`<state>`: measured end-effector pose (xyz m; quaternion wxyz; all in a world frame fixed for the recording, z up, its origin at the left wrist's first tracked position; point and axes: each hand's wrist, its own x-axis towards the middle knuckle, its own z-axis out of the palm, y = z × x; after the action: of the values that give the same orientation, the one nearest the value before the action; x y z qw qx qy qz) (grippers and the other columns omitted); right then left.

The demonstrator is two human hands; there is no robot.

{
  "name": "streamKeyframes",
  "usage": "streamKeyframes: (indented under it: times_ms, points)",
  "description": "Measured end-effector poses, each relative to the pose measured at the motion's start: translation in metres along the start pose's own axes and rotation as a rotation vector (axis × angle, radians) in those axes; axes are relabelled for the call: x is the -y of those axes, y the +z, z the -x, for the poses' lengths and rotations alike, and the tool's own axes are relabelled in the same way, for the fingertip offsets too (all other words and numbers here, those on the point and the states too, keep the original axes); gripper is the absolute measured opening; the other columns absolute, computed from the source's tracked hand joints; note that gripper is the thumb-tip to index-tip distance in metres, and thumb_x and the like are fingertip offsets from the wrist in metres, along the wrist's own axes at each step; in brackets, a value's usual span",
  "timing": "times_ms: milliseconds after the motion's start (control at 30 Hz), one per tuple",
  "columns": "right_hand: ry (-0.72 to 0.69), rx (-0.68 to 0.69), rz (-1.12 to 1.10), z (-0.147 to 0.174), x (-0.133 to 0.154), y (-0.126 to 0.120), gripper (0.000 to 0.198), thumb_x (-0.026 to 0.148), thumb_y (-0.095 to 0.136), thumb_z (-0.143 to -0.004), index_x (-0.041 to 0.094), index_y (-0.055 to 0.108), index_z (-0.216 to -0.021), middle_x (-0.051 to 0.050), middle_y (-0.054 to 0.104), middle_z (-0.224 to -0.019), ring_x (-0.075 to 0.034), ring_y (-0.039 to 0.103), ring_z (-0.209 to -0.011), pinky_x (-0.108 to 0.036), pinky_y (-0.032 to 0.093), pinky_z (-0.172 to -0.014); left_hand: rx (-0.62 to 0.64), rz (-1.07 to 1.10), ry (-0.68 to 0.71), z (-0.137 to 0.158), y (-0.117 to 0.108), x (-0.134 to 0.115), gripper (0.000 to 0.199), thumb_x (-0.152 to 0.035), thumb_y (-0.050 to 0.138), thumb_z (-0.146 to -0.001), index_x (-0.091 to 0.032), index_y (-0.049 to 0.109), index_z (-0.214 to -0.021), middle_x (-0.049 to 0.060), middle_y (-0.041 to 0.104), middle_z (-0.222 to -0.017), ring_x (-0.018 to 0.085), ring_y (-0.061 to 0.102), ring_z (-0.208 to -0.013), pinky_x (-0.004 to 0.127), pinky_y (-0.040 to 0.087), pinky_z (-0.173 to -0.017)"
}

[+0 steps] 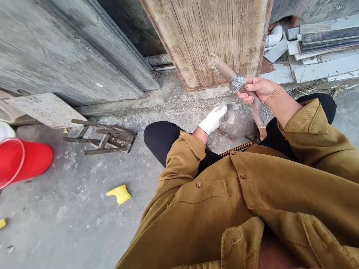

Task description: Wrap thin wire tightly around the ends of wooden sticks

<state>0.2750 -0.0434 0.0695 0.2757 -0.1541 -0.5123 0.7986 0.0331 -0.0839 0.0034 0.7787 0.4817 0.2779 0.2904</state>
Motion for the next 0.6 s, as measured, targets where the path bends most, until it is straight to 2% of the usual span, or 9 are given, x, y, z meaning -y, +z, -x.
streamKeyframes:
  times_ms: [100,233,400,600]
  points:
    - [-0.005,-0.048,0.003,0.003,0.003,-0.006,0.045,0.043,0.081,-0.092,0.014,0.055,-0.116,0.004,0.055,-0.078,-0.006,0.049,-0.059,-0.021,0.040,-0.053,-0.136,0.133,-0.073,-0.004,0.001,0.003,0.072,-0.081,0.058,-0.092,-0.012,0.072,-0.105,0.008,0.072,-0.073,0.019,0.072,-0.070,0.030,0.058,-0.067]
    - [-0.018,-0.074,-0.013,0.005,0.004,-0.009,0.043,0.041,0.081,-0.092,0.014,0.053,-0.112,0.004,0.056,-0.080,-0.005,0.050,-0.058,-0.021,0.041,-0.054,-0.172,0.204,-0.108,-0.008,-0.005,0.009,0.064,-0.074,0.057,-0.098,-0.012,0.072,-0.102,0.011,0.075,-0.080,0.022,0.077,-0.076,0.033,0.061,-0.071]
    - [0.017,-0.108,0.027,0.006,0.007,-0.007,0.048,0.044,0.083,-0.090,0.016,0.053,-0.115,0.005,0.055,-0.079,-0.005,0.049,-0.058,-0.021,0.042,-0.054,-0.105,0.172,-0.031,-0.006,-0.012,0.015,0.044,-0.056,0.072,-0.095,-0.013,0.073,-0.095,0.010,0.076,-0.084,0.020,0.076,-0.075,0.036,0.064,-0.074]
    - [0.039,-0.191,0.102,0.005,0.011,-0.002,0.051,0.050,0.087,-0.084,0.018,0.054,-0.105,0.003,0.057,-0.078,-0.006,0.047,-0.057,-0.022,0.042,-0.052,-0.025,0.146,0.019,-0.005,-0.013,0.015,0.042,-0.054,0.079,-0.090,-0.013,0.072,-0.093,0.010,0.076,-0.085,0.020,0.075,-0.077,0.034,0.064,-0.074]
